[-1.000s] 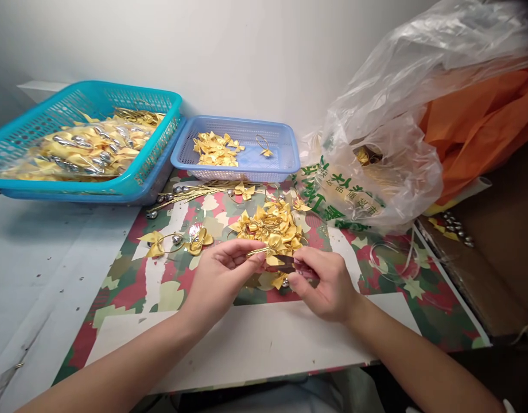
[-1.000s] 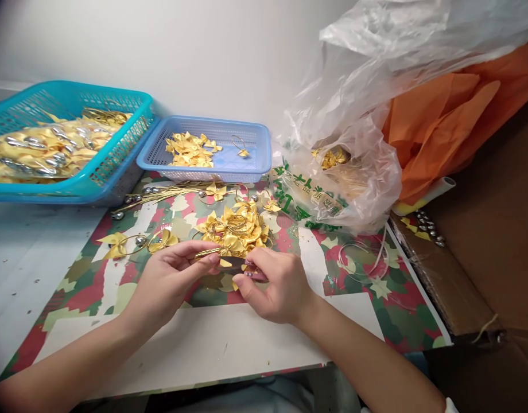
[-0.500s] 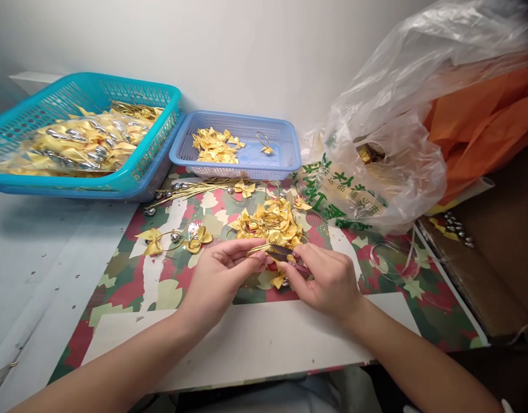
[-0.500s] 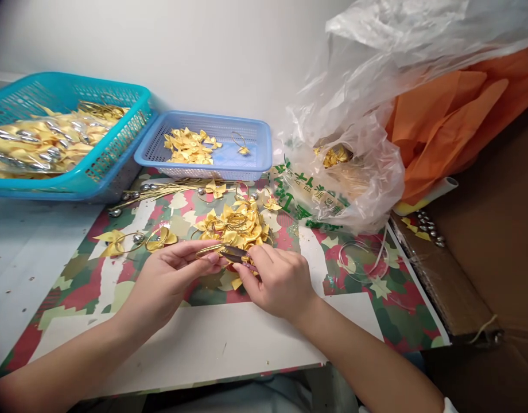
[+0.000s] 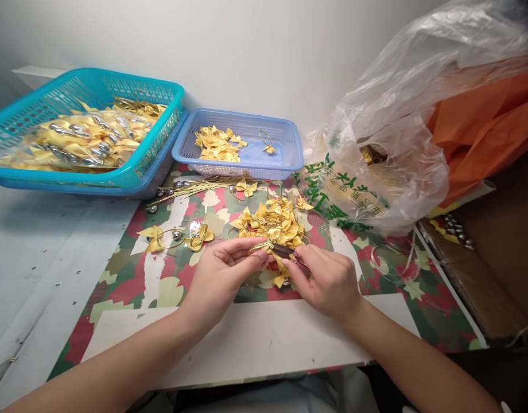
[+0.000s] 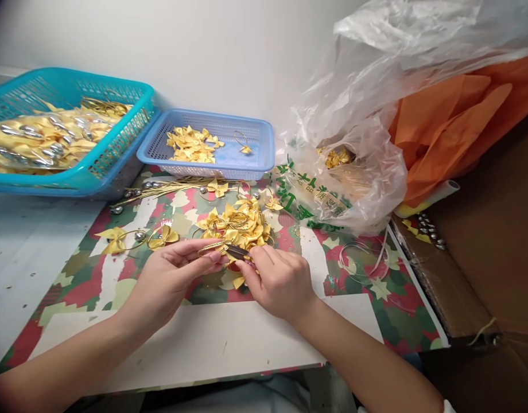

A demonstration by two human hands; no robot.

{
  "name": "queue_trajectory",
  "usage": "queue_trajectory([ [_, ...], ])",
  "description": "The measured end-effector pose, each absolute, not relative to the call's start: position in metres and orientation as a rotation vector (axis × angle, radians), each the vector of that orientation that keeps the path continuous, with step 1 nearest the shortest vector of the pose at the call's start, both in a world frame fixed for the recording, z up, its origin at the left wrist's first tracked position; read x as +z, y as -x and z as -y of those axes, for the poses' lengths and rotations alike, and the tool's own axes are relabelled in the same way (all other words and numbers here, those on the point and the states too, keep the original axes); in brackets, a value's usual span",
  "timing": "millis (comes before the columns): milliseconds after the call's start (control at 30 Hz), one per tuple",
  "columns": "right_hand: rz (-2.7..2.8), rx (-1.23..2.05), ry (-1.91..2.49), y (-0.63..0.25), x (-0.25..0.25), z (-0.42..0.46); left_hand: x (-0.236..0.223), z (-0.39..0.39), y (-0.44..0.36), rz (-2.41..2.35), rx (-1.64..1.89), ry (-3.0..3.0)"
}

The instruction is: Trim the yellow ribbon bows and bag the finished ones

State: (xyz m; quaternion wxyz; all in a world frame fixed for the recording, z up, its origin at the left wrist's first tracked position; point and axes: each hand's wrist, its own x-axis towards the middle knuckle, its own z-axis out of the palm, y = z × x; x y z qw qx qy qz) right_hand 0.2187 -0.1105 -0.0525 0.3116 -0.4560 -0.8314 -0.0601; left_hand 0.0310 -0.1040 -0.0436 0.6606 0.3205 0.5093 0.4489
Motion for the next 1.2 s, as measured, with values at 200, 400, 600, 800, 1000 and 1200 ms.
queue_trajectory([
  [200,2.22,-0.156,1.21,-0.218,-0.0514,0.1111,-0.0436,0.1048,-0.0308,-1.155,1.012,-0.746],
  [400,2.223,-0.163,1.217,-0.2168,-0.0523,0.1115,-0.0402,0.1048,-0.0317,-1.244,0.991,-0.784],
  [600,2.221,-0.192,1.233,-0.2149,-0.0532,0.1122,-0.0341,0.1057,-0.0336,-1.278,0.997,-0.816],
  [800,2.219,-0.187,1.247,-0.2139,-0.0541,0.1127,-0.0351,0.1057,-0.033,-1.289,0.997,-0.818],
  [1000,2.22,-0.166,1.249,-0.2147,-0.0549,0.114,-0.035,0.1046,-0.0334,-1.306,0.988,-0.818],
  [1200,2.202,-0.102,1.222,-0.2154,-0.0549,0.1127,-0.0379,0.1041,-0.0316,-1.295,0.985,-0.814],
])
